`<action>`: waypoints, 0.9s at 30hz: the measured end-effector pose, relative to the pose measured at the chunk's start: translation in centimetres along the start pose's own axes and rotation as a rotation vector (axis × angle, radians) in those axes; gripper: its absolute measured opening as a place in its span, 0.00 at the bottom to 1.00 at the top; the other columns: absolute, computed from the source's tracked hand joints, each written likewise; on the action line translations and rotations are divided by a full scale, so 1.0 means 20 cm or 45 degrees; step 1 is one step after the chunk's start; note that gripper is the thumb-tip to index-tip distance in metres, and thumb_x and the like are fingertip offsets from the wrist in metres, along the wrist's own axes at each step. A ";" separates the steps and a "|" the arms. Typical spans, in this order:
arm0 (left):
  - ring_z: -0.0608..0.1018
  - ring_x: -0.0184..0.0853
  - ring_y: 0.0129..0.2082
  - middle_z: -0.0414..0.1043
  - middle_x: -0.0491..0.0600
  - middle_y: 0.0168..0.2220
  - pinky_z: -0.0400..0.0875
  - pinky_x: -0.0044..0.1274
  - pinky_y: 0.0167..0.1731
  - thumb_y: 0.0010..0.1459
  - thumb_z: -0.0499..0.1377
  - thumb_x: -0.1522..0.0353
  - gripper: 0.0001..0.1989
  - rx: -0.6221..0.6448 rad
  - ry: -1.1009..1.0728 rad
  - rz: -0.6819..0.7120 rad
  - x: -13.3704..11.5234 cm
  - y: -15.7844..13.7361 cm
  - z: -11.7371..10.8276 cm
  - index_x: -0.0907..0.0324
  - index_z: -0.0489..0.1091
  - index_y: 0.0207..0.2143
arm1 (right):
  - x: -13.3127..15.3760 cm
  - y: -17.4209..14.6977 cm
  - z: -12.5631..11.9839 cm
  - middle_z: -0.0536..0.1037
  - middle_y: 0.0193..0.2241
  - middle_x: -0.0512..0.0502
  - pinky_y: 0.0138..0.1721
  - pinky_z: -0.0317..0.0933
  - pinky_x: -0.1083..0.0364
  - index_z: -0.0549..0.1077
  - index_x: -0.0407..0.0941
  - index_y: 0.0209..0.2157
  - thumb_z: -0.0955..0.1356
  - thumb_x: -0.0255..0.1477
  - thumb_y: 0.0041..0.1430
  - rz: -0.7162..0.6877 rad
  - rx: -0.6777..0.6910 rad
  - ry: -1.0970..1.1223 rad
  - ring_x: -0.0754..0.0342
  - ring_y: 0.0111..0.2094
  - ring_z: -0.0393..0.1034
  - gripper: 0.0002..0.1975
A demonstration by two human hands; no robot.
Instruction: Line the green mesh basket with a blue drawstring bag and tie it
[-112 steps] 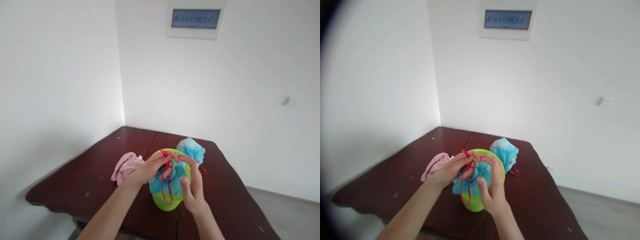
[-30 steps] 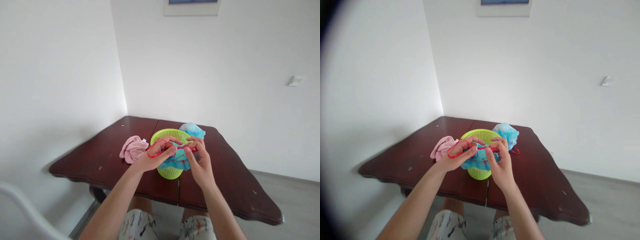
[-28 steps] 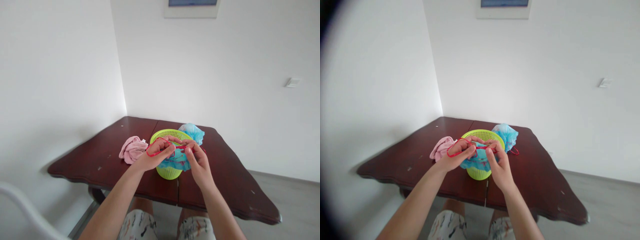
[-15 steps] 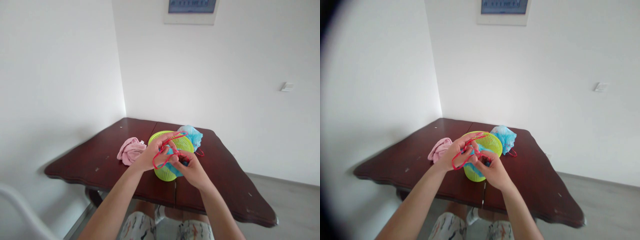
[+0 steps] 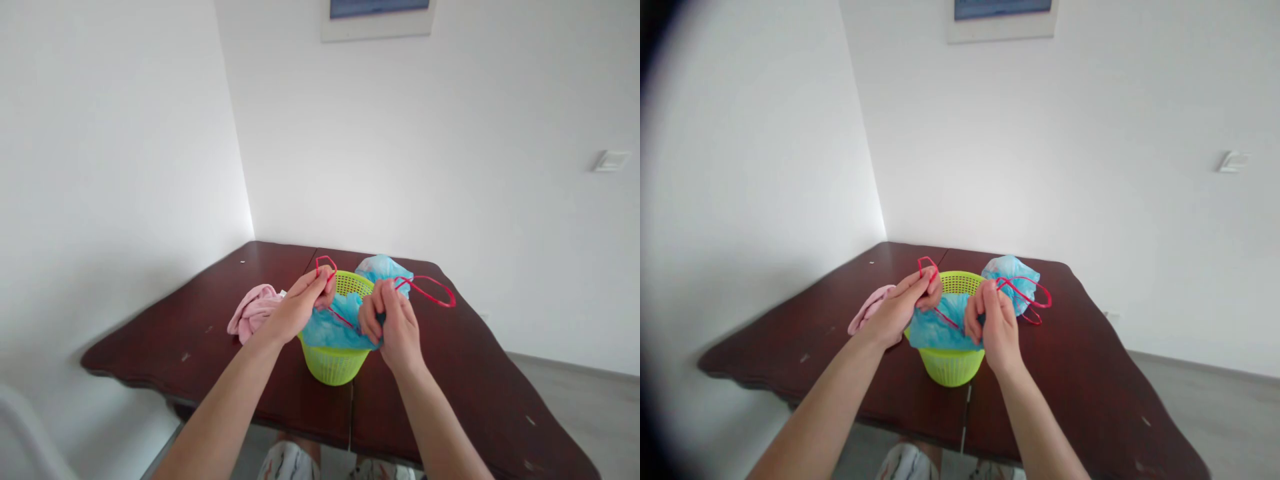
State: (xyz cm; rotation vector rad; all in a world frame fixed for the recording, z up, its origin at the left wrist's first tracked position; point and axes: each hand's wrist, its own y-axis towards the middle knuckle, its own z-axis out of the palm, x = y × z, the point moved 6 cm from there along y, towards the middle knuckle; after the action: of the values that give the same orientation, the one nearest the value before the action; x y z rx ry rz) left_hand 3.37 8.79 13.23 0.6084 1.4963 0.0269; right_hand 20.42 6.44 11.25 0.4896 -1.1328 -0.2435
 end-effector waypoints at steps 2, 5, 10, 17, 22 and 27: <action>0.60 0.32 0.30 0.56 0.40 0.30 0.61 0.24 0.33 0.82 0.58 0.46 0.26 0.039 -0.053 -0.023 -0.01 0.05 0.03 0.53 0.59 0.36 | 0.00 0.04 0.05 0.64 0.20 0.57 0.27 0.53 0.52 0.63 0.51 0.30 0.64 0.56 0.86 -0.035 0.129 -0.294 0.56 0.21 0.54 0.32; 0.68 0.34 0.38 0.63 0.43 0.39 0.70 0.25 0.42 0.80 0.63 0.53 0.17 0.125 0.112 0.019 -0.07 0.09 0.04 0.53 0.63 0.45 | 0.03 0.09 0.10 0.77 0.32 0.49 0.39 0.62 0.50 0.71 0.49 0.37 0.62 0.44 0.89 -0.134 0.285 -0.729 0.52 0.33 0.68 0.22; 0.75 0.37 0.40 0.73 0.44 0.44 0.72 0.28 0.41 0.68 0.74 0.62 0.23 0.290 0.690 -0.004 -0.13 0.10 -0.02 0.51 0.64 0.55 | 0.06 0.14 0.11 0.81 0.38 0.45 0.38 0.62 0.50 0.71 0.48 0.41 0.64 0.27 0.78 -0.150 0.381 -1.223 0.49 0.36 0.72 0.07; 0.82 0.39 0.43 0.80 0.45 0.42 0.75 0.29 0.44 0.85 0.59 0.54 0.12 0.098 0.732 -0.024 -0.01 0.18 -0.10 0.51 0.72 0.49 | -0.06 0.20 0.09 0.85 0.43 0.39 0.50 0.78 0.46 0.77 0.48 0.46 0.60 0.27 0.86 -0.129 0.399 -1.400 0.44 0.45 0.82 0.15; 0.81 0.38 0.40 0.81 0.46 0.39 0.76 0.28 0.43 0.87 0.55 0.51 0.22 0.115 0.642 -0.019 -0.03 0.26 -0.13 0.53 0.76 0.42 | -0.06 0.21 0.05 0.87 0.54 0.38 0.56 0.83 0.41 0.76 0.50 0.57 0.67 0.36 0.85 -0.141 0.368 -1.390 0.40 0.54 0.85 0.08; 0.79 0.37 0.38 0.80 0.47 0.38 0.76 0.26 0.39 0.85 0.58 0.49 0.24 0.293 0.499 -0.095 -0.03 0.28 -0.16 0.56 0.78 0.40 | 0.04 0.24 0.01 0.86 0.52 0.43 0.44 0.83 0.50 0.72 0.56 0.70 0.71 0.39 0.83 -0.249 0.151 -1.210 0.46 0.48 0.86 0.19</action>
State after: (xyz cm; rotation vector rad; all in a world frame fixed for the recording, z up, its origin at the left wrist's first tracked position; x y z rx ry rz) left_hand 2.22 14.59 16.17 0.7615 1.9185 -0.0895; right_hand 20.19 10.25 14.27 0.6082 -2.0336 -0.6206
